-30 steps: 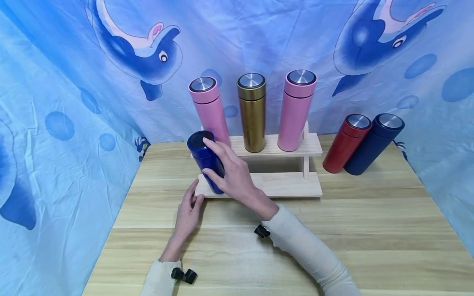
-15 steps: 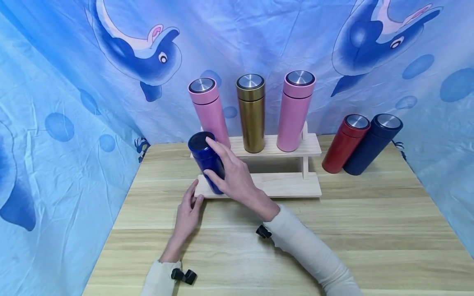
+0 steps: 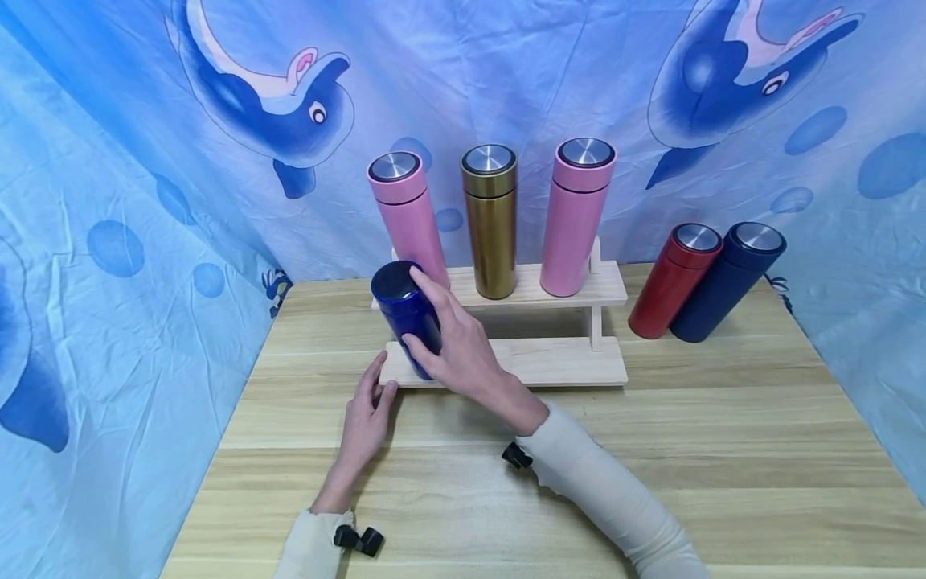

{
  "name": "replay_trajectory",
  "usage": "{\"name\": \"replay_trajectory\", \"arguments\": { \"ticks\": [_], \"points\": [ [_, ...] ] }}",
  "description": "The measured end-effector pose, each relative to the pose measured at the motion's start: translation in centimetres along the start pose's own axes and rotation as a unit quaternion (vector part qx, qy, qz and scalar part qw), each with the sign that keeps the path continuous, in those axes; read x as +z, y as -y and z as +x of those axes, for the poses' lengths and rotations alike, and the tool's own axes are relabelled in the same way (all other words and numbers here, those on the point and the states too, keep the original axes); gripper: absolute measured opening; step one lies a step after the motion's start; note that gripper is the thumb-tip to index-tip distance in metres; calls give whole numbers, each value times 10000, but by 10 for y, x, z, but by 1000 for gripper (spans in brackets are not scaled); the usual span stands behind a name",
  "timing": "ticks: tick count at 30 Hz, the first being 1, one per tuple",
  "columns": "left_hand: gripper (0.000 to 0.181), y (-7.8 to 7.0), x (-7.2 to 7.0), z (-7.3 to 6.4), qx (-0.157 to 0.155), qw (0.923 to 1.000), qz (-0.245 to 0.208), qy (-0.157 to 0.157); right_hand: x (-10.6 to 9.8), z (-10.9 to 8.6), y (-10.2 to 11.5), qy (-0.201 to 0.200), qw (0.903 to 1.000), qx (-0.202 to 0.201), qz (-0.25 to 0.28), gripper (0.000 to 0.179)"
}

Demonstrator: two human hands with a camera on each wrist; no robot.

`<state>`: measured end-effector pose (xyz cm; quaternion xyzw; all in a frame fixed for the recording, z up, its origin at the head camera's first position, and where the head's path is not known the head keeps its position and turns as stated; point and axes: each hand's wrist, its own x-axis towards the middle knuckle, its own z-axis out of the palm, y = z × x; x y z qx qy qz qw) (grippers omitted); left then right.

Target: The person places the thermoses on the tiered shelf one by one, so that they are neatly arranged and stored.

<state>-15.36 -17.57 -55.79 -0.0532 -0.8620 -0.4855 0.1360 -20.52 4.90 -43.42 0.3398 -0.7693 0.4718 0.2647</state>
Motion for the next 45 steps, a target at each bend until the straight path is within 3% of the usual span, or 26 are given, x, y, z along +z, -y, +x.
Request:
{"name": "replay_trajectory", "arguments": {
  "ticks": [16,27,38,45],
  "points": [
    [58,-1,-2,-1,-75,9999,-73,16,-1,2,-1,49,9994,-163,303,88],
    [57,-1,-2,0,-18,9999,-125,67,-9,1,-1,269,9996,-17,-25,106],
    [57,-1,0,1,9,10000,-84,2,-30,-2,1,-101,9996,-252,91,107],
    [56,-1,0,1,-20,9999,-136,42,-49,-9,3,-276,9988,-401,-95,104]
  ]
}}
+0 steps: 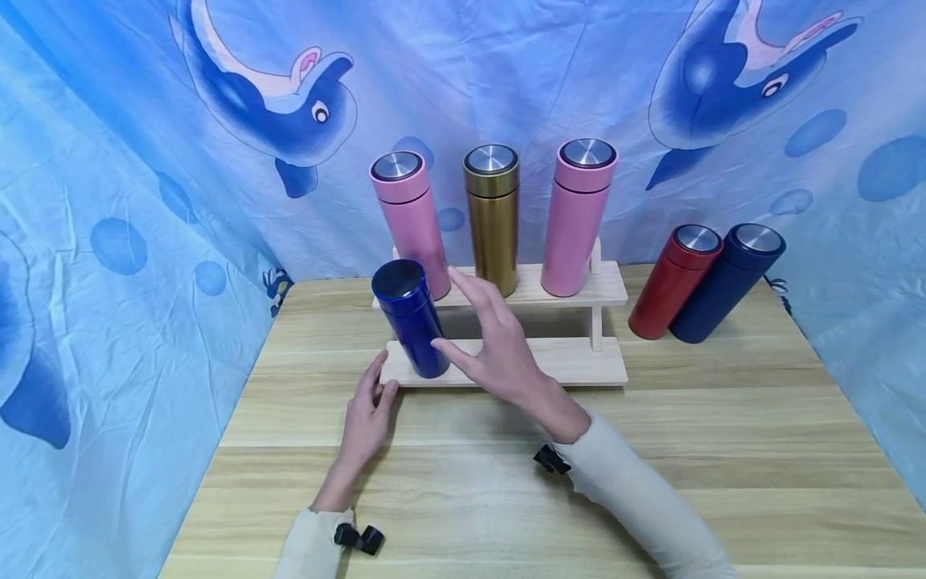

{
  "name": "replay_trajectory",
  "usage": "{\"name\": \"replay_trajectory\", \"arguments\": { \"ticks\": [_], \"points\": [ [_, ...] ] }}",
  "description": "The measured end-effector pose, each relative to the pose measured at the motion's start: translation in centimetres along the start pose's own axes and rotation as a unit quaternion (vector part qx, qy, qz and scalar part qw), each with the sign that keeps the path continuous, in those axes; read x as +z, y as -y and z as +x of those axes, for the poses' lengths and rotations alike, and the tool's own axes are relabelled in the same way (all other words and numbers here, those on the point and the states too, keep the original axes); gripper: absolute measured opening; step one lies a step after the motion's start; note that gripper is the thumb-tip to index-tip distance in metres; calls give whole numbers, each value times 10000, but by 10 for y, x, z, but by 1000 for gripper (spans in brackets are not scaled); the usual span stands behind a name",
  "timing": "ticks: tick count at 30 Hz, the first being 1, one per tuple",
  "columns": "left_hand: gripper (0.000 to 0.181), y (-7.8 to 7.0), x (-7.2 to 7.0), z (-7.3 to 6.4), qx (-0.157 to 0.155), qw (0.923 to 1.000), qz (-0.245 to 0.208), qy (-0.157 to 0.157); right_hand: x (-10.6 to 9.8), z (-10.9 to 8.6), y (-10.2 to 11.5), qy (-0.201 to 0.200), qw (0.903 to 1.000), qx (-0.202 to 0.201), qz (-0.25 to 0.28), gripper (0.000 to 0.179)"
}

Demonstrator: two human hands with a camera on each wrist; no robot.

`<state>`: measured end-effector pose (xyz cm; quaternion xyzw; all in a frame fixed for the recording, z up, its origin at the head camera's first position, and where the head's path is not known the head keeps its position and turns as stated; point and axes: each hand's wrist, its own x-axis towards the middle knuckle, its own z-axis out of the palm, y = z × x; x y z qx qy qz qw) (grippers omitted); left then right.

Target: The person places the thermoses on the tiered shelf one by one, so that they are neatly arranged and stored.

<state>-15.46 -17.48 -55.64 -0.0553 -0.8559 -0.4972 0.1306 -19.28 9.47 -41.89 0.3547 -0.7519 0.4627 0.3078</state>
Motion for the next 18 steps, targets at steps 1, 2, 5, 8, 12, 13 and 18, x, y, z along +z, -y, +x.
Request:
{"name": "replay_trajectory", "arguments": {
  "ticks": [1,2,5,8,12,13,18],
  "points": [
    [56,0,0,0,-4,10000,-6,1,-2,-1,0,-22,10000,-20,-19,103],
    [56,0,-1,0,-12,10000,-9,0,-5,-1,0,-45,10000,-38,-30,102],
    [57,0,-1,-1,-39,10000,14,-11,-12,-3,0,-105,9999,-41,-42,100],
    [57,1,-1,-2,-44,10000,12,-33,-19,-6,-1,-209,9997,-30,-117,100],
    [57,2,-1,-2,-33,10000,-9,-33,-28,-12,-3,-396,9990,-15,-207,101],
    [57,1,-1,-2,-38,10000,-23,-24,-30,-13,-5,-426,9989,7,-216,101],
    [57,0,-1,-2,-44,10000,-70,16,-47,-22,-11,-584,9977,177,-288,94]
  ]
}}
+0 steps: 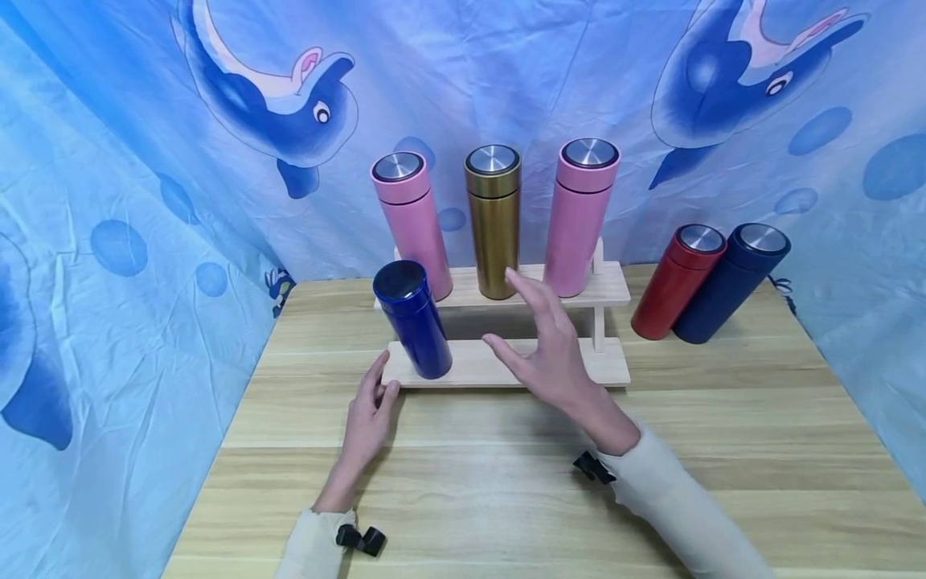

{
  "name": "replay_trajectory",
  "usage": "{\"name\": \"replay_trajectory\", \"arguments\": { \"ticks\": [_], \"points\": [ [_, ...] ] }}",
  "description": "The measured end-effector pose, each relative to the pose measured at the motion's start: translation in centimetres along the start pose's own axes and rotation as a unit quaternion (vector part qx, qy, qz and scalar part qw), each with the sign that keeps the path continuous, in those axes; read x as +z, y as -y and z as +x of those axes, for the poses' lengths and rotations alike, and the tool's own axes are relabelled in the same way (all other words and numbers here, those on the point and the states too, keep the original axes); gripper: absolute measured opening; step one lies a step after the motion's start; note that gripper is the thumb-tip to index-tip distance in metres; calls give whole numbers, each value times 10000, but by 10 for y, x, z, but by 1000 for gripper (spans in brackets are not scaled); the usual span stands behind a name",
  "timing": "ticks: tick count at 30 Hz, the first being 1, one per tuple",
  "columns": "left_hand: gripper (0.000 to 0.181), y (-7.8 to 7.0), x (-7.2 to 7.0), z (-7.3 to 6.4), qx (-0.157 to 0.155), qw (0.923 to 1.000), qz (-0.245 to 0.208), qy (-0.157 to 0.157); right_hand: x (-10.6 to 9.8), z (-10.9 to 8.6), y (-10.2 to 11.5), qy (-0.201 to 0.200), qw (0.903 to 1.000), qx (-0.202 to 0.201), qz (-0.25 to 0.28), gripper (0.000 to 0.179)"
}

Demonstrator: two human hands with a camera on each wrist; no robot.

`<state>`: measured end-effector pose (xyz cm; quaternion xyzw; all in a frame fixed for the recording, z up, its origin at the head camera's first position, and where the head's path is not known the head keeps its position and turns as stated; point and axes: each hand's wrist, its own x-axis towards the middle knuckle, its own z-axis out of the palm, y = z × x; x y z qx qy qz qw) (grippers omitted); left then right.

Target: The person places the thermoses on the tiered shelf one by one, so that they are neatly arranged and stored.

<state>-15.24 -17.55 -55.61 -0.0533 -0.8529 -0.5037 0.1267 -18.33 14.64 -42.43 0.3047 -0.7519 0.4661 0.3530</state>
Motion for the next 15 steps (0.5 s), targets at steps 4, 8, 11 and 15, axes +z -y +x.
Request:
{"name": "replay_trajectory", "arguments": {
  "ticks": [4,8,11,15],
  "points": [
    [57,0,1,0,65,10000,40,-30,-16,-4,-6,-112,9998,85,-114,78],
    [58,0,1,0,39,10000,79,-23,-32,-8,-13,-263,9989,135,-375,84],
    [58,0,1,0,0,10000,86,12,-44,-12,-18,-393,9974,155,-580,86],
    [58,1,1,0,-8,10000,87,8,-58,-17,-26,-570,9957,212,-704,88]
  ]
}}
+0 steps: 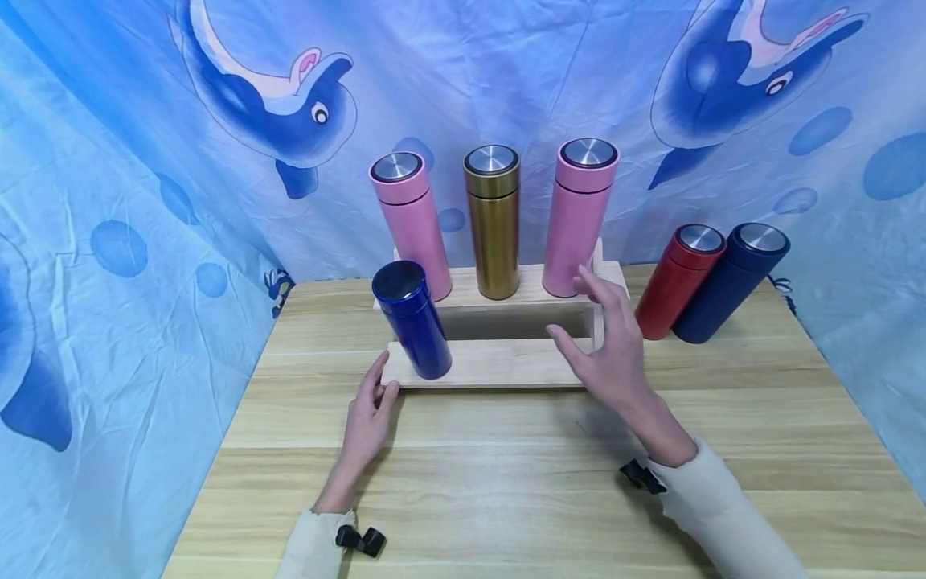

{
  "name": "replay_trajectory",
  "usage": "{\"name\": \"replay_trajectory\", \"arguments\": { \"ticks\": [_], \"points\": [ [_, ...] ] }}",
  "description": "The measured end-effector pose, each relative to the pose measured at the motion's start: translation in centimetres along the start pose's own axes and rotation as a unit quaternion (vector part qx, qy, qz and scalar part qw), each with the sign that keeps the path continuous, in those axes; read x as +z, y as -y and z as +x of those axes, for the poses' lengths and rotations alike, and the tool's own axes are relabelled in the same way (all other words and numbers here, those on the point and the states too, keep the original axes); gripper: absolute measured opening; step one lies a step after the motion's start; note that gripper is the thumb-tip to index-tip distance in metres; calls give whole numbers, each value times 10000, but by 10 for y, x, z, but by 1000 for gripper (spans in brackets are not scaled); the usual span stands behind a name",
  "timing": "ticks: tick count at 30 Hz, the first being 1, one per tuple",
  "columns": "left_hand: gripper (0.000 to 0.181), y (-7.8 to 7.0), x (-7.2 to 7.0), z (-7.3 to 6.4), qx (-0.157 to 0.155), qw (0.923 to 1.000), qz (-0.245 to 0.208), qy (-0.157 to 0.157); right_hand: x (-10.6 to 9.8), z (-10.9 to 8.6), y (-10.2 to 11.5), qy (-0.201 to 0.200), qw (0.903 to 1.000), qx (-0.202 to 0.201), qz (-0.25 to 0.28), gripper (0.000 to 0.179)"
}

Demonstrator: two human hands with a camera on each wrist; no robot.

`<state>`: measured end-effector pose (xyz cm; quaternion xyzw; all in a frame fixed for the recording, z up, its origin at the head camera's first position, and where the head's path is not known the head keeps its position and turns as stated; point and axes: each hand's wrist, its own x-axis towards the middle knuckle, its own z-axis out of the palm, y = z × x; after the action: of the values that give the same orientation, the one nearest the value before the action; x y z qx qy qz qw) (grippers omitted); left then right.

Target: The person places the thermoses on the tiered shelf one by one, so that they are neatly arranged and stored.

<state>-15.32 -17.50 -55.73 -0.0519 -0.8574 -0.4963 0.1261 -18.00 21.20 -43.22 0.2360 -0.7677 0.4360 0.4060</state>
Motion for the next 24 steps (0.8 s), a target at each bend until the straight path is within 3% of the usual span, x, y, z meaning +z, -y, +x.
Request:
{"name": "replay_trajectory", "arguments": {
  "ticks": [13,24],
  "points": [
    [58,-2,0,1,34,10000,-71,32,-46,-8,-22,-393,9962,533,-563,84],
    [58,-1,-1,0,-19,10000,-52,22,-87,-5,-48,-880,9843,892,-1243,77]
  ]
}}
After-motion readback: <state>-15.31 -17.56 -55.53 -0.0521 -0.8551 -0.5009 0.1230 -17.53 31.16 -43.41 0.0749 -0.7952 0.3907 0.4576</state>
